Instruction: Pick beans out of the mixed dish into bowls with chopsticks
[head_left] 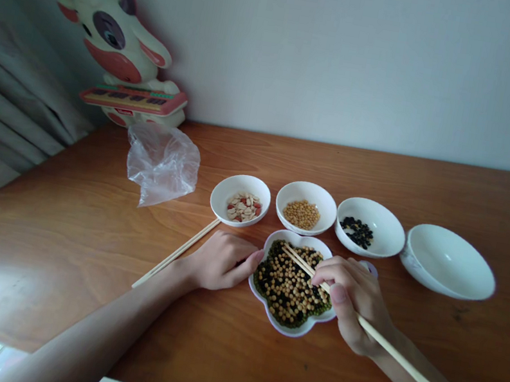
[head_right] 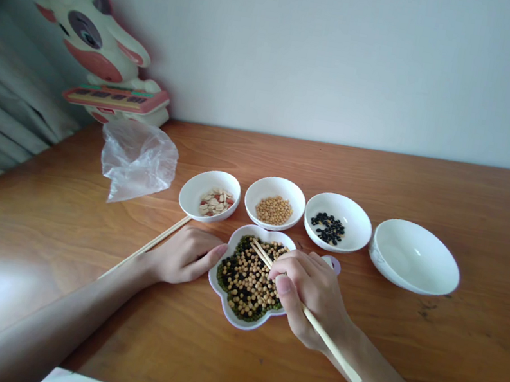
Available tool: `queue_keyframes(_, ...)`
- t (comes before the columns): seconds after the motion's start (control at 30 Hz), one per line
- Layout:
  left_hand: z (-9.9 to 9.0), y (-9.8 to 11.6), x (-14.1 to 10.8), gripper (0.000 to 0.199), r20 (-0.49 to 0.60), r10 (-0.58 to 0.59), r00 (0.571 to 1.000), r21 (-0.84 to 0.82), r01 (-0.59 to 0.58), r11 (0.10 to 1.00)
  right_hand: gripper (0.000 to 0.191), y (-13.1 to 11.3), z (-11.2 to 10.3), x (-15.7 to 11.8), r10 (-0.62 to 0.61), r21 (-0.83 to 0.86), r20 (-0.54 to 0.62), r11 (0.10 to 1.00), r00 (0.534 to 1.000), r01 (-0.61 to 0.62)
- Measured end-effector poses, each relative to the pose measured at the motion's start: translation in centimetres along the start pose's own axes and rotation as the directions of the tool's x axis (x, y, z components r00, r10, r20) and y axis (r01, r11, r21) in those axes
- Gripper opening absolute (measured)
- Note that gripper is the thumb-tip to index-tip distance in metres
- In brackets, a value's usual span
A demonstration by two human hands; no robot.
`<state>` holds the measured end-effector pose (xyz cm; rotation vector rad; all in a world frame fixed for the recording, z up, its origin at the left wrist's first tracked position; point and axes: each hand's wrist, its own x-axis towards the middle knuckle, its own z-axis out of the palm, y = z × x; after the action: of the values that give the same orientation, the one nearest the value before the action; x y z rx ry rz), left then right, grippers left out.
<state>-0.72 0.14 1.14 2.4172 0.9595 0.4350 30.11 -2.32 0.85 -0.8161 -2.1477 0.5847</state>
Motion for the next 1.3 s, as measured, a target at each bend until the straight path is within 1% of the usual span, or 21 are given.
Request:
queue_keyframes(0.17,0.07,-0.10,0.03,0.046,-0.012,0.007,1.000,0.003,-0.007,1.000,0.039,0.06,0.07,-0.07,0.016,-0.007,0.011,1.000,1.000,-0.015)
queue_keyframes(0.27,0.02,-0.02,0.05,0.046,-0.010,0.000,1.000,-0.002,0.000,1.000,0.042,0.04,0.07,-0.07,0.013,-0.010,0.005,1.000,1.000,-0.013)
queue_keyframes(0.37,-0.05,0.09,0.04,0.046,-0.003,-0.004,1.000,-0.006,0.004,1.000,0.040,-0.01,-0.03,-0.04,0.008,-0.008,0.005,1.000,1.000,-0.008)
queue_keyframes(0.47,-0.07,0.15,0.05,0.047,-0.006,-0.007,1.000,0.004,0.007,1.000,0.032,-0.04,-0.13,-0.06,0.003,-0.005,0.008,1.000,1.000,-0.003)
queue_keyframes(0.63,-0.05,0.14,0.05,0.047,-0.004,-0.013,1.000,0.001,0.013,1.000,0.026,-0.01,0.01,-0.12,0.013,0.026,-0.029,1.000,0.999,-0.012)
queue_keyframes(0.83,0.02,0.00,-0.03,0.046,0.015,-0.010,1.000,-0.013,0.010,1.000,0.028,-0.08,0.09,-0.19,0.046,0.063,-0.051,0.997,0.998,-0.043)
queue_keyframes(1.07,0.08,-0.08,0.00,0.046,0.022,-0.020,1.000,-0.002,0.020,1.000,0.032,0.04,0.11,-0.34,0.050,0.072,-0.052,0.996,0.997,-0.046)
queue_keyframes(1.3,0.06,-0.05,0.05,0.048,0.025,-0.019,1.000,-0.003,0.019,1.000,0.043,0.24,0.35,-0.44,0.057,0.027,-0.019,0.998,0.998,-0.056)
